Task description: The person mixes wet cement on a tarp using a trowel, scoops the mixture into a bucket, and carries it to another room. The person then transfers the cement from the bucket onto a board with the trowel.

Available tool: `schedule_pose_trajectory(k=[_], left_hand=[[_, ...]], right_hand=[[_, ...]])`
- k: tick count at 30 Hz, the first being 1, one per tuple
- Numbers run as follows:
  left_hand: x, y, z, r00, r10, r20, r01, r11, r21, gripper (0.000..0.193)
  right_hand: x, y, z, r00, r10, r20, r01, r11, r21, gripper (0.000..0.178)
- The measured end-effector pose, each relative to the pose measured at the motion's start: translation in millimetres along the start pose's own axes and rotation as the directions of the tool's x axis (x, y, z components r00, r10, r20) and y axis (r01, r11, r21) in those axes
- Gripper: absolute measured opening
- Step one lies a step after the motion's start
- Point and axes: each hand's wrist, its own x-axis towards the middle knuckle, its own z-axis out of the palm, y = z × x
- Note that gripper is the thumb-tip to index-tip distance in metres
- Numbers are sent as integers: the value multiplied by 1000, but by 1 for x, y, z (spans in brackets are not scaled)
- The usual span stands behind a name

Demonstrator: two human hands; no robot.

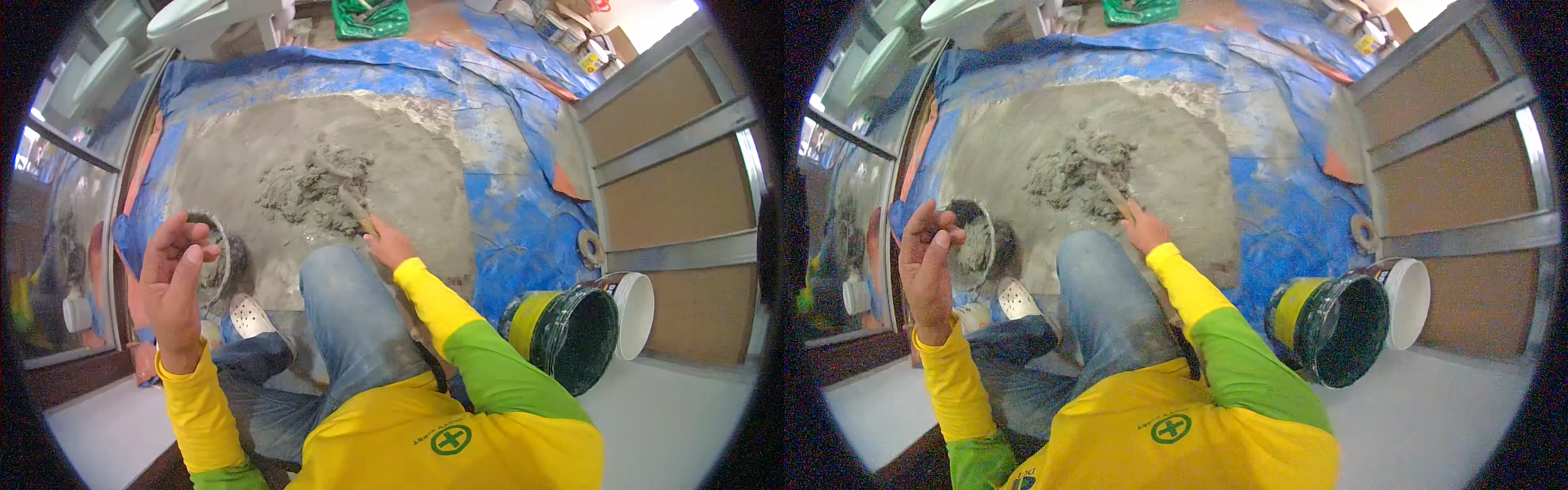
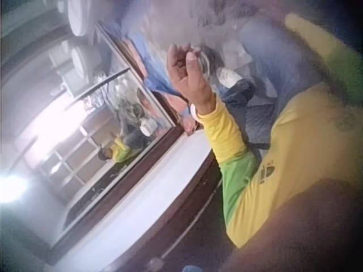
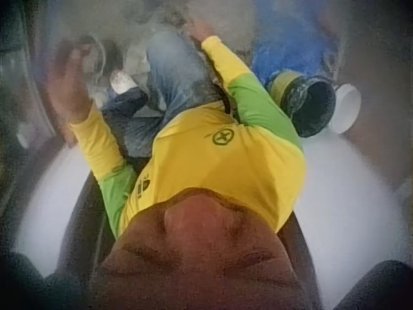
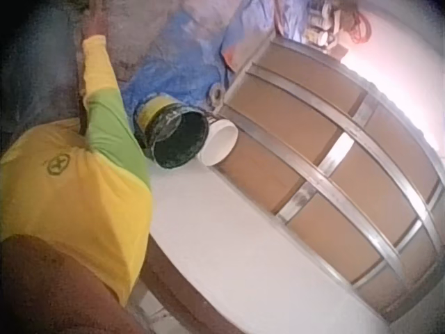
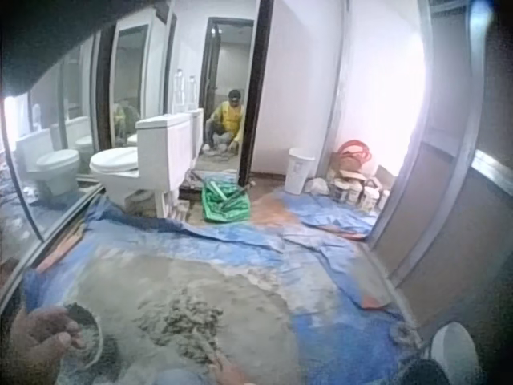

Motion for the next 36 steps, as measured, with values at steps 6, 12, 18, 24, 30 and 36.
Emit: schedule_pose_trajectory(k=[6, 12, 18, 24, 30, 36], left_hand=[[0, 1, 6, 1000, -7, 7, 7, 1000, -8, 39], [5, 8, 0, 1000, -6, -2, 6, 1000, -4, 41], [0, 16, -19, 999, -6, -40, 7, 1000, 30, 40], [-12, 20, -25, 993, 48, -112, -41, 997, 65, 40], [-38, 24, -42, 976, 6, -218, 12, 997, 82, 39], [-47, 33, -41, 956, -97, -278, 98, 995, -9, 39]], right_hand=[[-28, 7, -21, 995, 49, 86, -46, 998, -30, 58], [-132, 130, -35, 927, 128, -351, -96, 990, 108, 48], [-123, 135, -72, 602, 765, 226, -602, 250, 758, 37], [64, 178, -89, 737, 636, 229, -578, 418, 701, 37], [208, 74, -71, 779, 565, 272, -625, 671, 398, 39], [249, 35, -69, 831, 517, 205, -501, 856, -126, 40]])
